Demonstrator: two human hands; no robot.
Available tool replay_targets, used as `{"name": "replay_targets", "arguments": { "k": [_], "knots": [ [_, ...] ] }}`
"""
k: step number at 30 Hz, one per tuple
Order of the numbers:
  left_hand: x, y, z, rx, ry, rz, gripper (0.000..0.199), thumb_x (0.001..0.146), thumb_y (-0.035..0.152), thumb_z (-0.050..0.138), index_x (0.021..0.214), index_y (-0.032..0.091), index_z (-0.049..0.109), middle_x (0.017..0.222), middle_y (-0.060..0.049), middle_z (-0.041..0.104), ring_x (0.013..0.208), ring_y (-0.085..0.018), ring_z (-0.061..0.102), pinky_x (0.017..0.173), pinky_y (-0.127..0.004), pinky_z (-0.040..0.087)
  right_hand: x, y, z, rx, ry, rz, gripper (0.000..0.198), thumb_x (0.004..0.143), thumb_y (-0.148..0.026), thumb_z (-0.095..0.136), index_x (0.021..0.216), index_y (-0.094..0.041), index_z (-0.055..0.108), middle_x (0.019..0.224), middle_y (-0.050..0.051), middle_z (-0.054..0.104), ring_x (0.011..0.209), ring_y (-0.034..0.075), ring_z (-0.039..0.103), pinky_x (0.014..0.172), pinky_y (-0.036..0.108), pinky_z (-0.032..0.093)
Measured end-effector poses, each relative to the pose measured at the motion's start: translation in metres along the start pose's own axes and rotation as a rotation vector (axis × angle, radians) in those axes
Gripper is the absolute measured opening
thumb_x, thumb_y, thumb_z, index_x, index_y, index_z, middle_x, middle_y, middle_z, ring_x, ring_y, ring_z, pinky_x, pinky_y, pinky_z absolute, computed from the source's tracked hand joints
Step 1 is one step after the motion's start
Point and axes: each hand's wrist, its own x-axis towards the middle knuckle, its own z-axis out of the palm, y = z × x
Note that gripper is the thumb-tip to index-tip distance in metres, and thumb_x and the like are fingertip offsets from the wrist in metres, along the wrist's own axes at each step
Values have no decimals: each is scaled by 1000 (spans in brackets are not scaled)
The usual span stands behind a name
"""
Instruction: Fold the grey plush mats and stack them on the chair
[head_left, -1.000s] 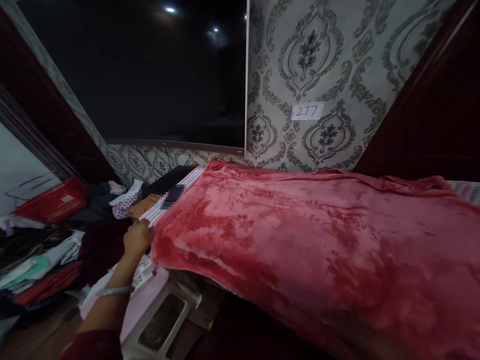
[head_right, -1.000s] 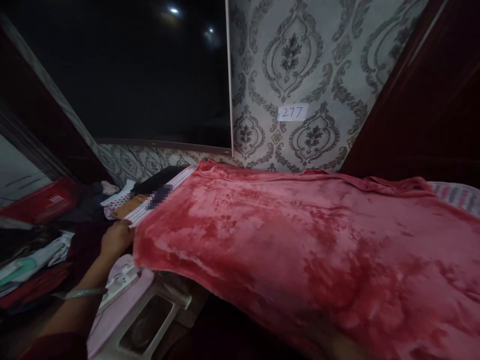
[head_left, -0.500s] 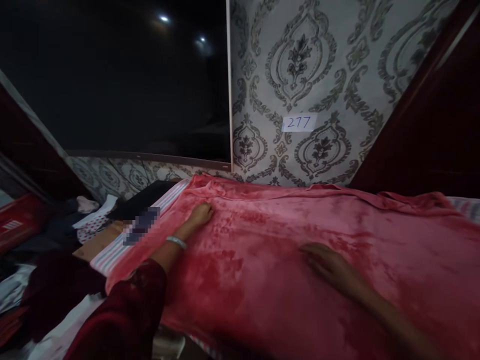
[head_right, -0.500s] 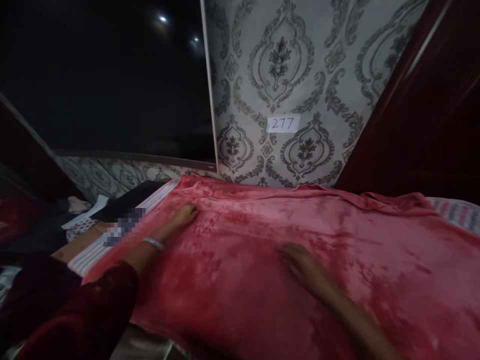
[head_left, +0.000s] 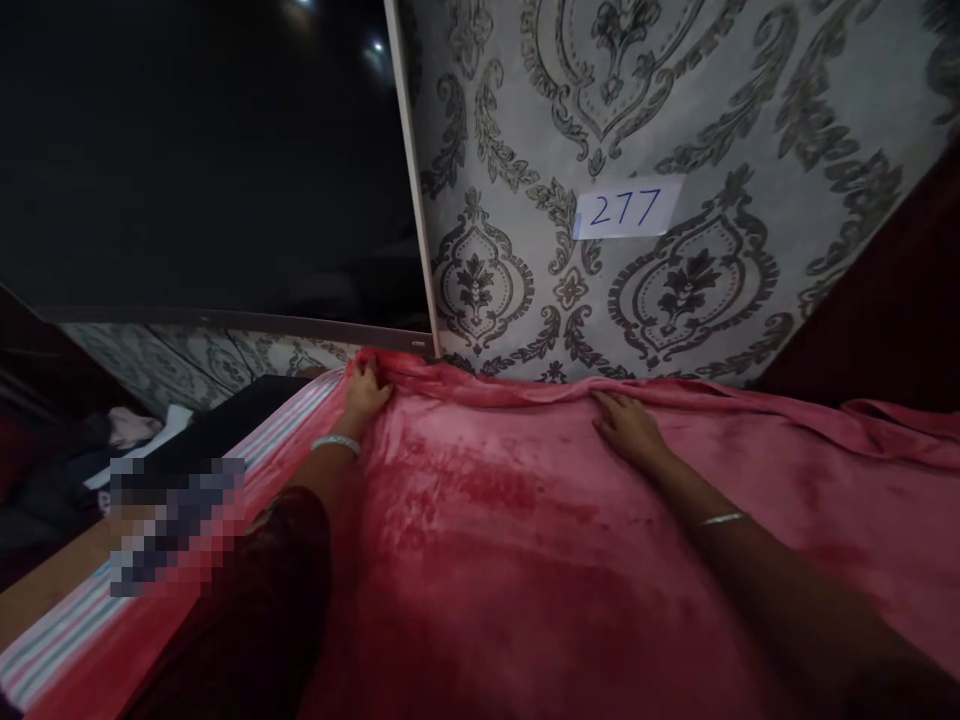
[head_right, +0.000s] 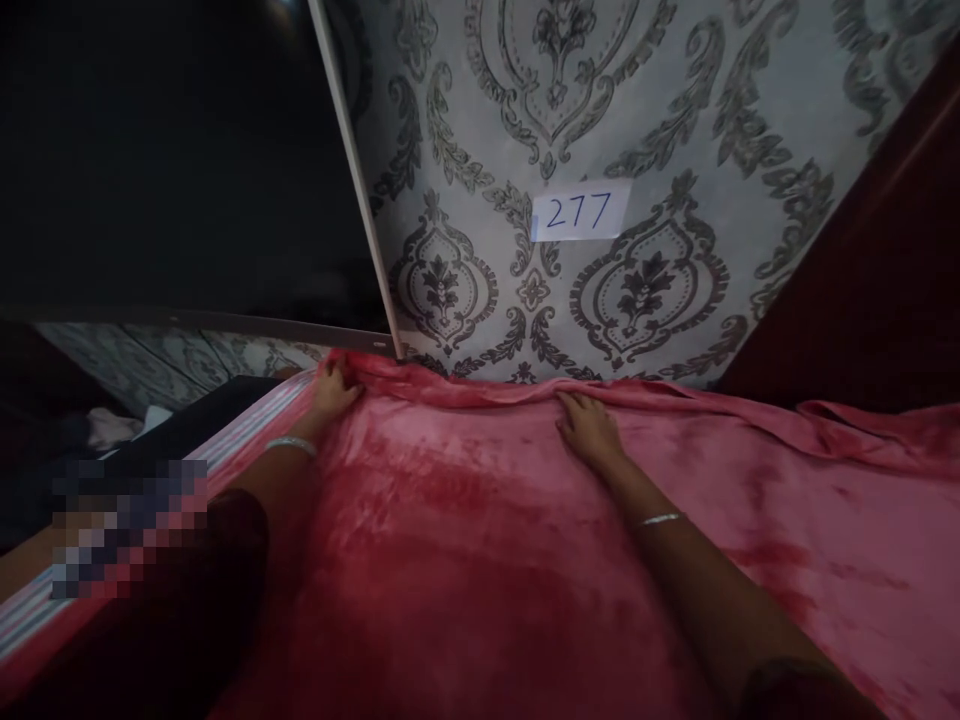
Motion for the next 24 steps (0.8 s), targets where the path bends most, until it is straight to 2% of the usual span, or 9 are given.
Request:
{"name": "replay_targets", "arguments": {
  "k": [4,8,11,14,16,18,21,24],
  "knots": [
    [-2,2,16,61,-2,-98,61,94,34,47,149,8,48,152,-27,46,139,-43,45,113,-56,36,9,0,15,-52,25,120,58,103,-37,31,156,-19,43,159,14,46,141,34,43,111,55,41],
    [-4,5,14,78,117,-93,60,93,35,51,145,6,52,148,-30,48,134,-44,48,108,-56,41,7,3,19,-89,-26,155,59,104,-42,25,157,-23,43,162,11,42,146,34,37,113,61,37],
    [0,19,9,44,144,128,51,94,27,46,139,6,59,139,-25,57,131,-38,52,110,-49,42,8,4,17,-94,-49,149,58,104,-41,25,155,-22,46,160,11,44,145,33,40,113,61,37],
    [5,49,17,-73,65,435,45,99,21,38,135,15,64,138,-14,64,131,-28,54,115,-41,41,10,4,17,-91,-29,123,57,103,-40,27,154,-23,47,158,12,47,142,35,42,110,62,39],
    [10,72,27,-143,0,538,46,99,18,36,136,18,64,138,-11,65,130,-24,57,114,-38,43,10,4,17,-92,-22,120,58,103,-40,27,154,-23,48,158,13,48,141,36,43,109,63,40],
    [14,92,37,-144,-82,541,44,97,17,43,136,18,64,139,-11,65,127,-23,59,111,-36,45,10,4,16,-94,-24,127,58,103,-40,27,153,-23,49,158,12,48,140,36,43,109,62,40],
    [17,106,44,-83,-181,484,35,93,20,54,123,19,72,129,-12,70,118,-25,65,104,-35,49,9,4,16,-95,-38,132,57,103,-40,28,153,-22,49,158,11,48,141,35,43,110,59,41],
    [17,105,40,-82,-119,375,31,98,26,48,112,15,74,116,-16,73,112,-29,67,100,-39,50,9,5,16,-89,-23,118,57,103,-40,29,154,-23,48,157,12,48,140,36,43,109,59,40]
  ]
}}
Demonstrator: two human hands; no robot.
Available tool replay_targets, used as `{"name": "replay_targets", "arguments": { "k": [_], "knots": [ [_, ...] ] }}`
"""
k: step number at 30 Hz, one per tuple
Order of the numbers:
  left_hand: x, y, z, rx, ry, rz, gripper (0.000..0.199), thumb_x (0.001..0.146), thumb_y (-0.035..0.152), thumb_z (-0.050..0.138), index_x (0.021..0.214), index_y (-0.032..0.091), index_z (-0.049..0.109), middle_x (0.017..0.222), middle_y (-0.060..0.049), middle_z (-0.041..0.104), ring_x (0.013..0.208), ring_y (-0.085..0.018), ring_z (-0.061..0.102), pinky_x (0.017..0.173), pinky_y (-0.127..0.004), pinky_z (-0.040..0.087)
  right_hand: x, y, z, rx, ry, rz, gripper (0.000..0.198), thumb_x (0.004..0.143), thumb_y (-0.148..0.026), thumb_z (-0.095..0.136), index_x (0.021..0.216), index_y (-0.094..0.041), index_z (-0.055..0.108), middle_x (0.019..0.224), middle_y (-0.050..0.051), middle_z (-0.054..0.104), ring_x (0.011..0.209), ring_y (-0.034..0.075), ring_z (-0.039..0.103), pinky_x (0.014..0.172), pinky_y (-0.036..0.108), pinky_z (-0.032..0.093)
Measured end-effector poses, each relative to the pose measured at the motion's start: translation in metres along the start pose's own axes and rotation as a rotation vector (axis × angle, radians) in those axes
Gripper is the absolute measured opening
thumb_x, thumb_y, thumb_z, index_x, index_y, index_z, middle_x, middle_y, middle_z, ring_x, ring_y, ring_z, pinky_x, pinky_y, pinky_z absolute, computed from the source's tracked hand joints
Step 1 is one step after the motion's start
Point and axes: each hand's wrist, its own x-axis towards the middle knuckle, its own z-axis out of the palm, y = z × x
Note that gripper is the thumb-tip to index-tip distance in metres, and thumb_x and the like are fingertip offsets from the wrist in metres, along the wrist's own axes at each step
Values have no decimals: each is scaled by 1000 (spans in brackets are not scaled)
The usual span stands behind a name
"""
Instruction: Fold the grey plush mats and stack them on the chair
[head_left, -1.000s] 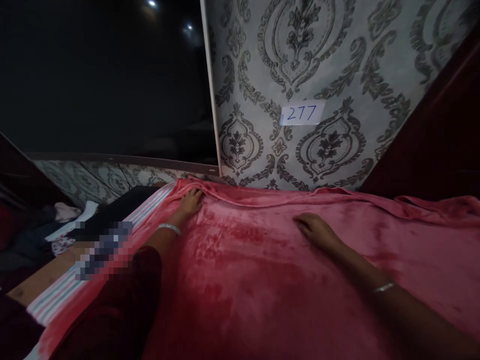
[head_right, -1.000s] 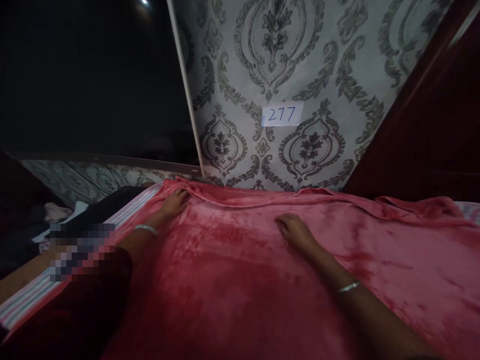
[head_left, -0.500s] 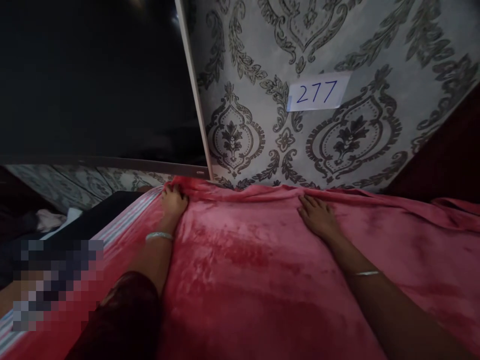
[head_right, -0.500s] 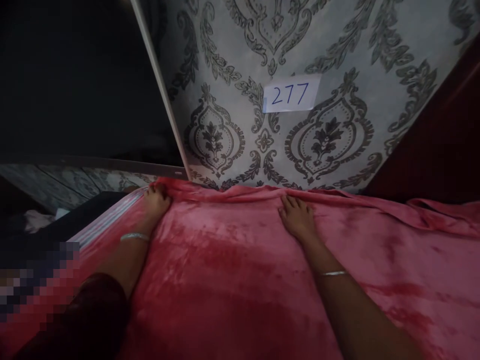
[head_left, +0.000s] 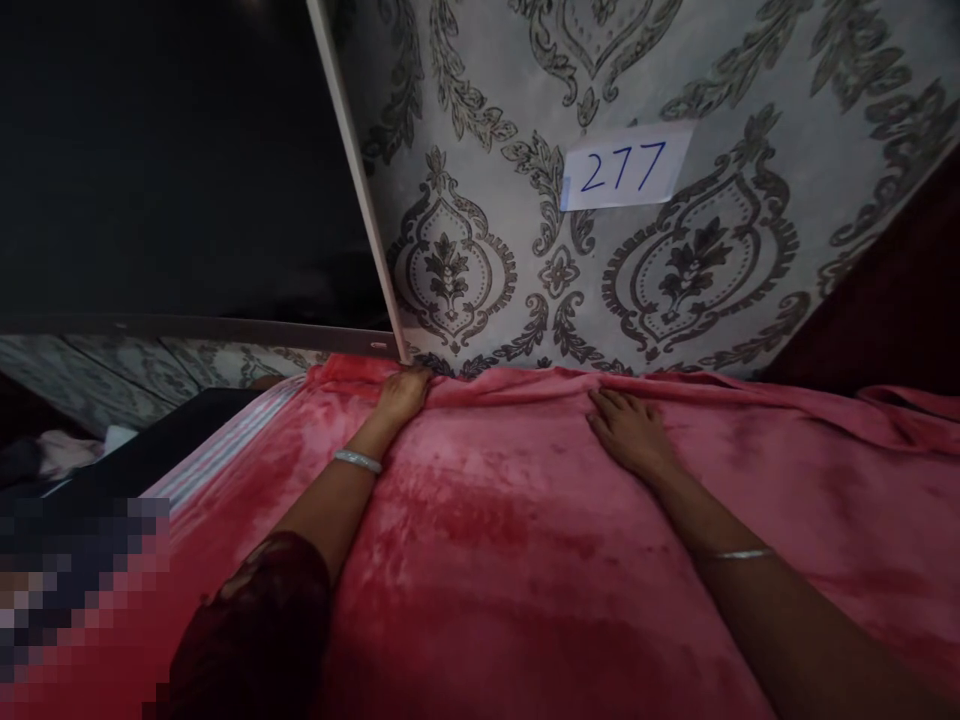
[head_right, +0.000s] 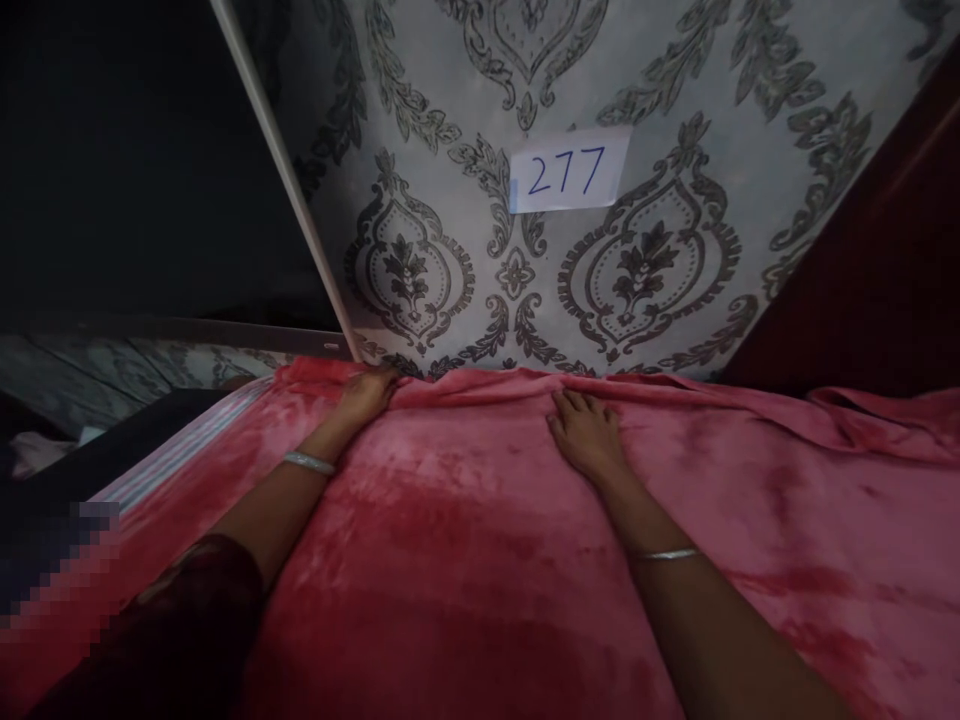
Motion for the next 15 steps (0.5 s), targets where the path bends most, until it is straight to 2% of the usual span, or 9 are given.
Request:
{"name": "replay_targets", "arguments": {
  "k": [3,5,8,10,12,14,15],
  "knots": [
    [0,-6,-7,-44,161,-246,42,101,27,35,111,8,71,106,-21,74,106,-31,69,94,-41,52,0,0,-1,23,40,-12,56,103,-39,32,155,-23,46,157,12,48,140,36,42,111,59,38],
    [1,-9,-11,-81,197,-322,42,100,22,33,113,7,69,105,-20,74,103,-29,70,91,-38,53,0,-2,-3,33,49,-1,56,103,-39,34,155,-22,46,158,12,47,141,36,41,112,59,37],
    [-2,-4,-18,-126,141,-258,39,91,19,48,124,6,65,110,-17,75,105,-27,70,92,-33,54,-1,-8,-12,31,-5,41,53,103,-39,35,151,-21,50,156,13,49,141,36,40,113,59,35],
    [-7,6,-22,-74,154,-215,50,88,22,54,134,4,59,113,-19,74,109,-33,69,97,-41,53,-3,-13,-21,36,-52,63,51,104,-39,35,148,-21,53,154,14,50,141,36,40,113,59,33],
    [-13,21,-22,25,229,-170,58,90,29,51,143,5,51,117,-22,72,114,-40,66,102,-55,48,-5,-18,-30,60,-66,84,51,104,-39,37,149,-20,51,157,15,47,143,36,38,114,59,32],
    [-18,40,-14,18,241,-36,60,92,35,47,147,11,48,127,-19,69,121,-40,63,107,-57,44,-4,-21,-38,102,-53,108,56,103,-42,40,154,-20,43,162,16,39,147,36,32,116,60,29],
    [-20,50,-6,-23,187,98,58,92,39,46,145,16,52,133,-16,67,126,-37,60,110,-53,43,-3,-21,-41,119,-48,115,58,103,-44,41,157,-20,39,164,16,35,149,36,29,117,61,26]
  ]
}}
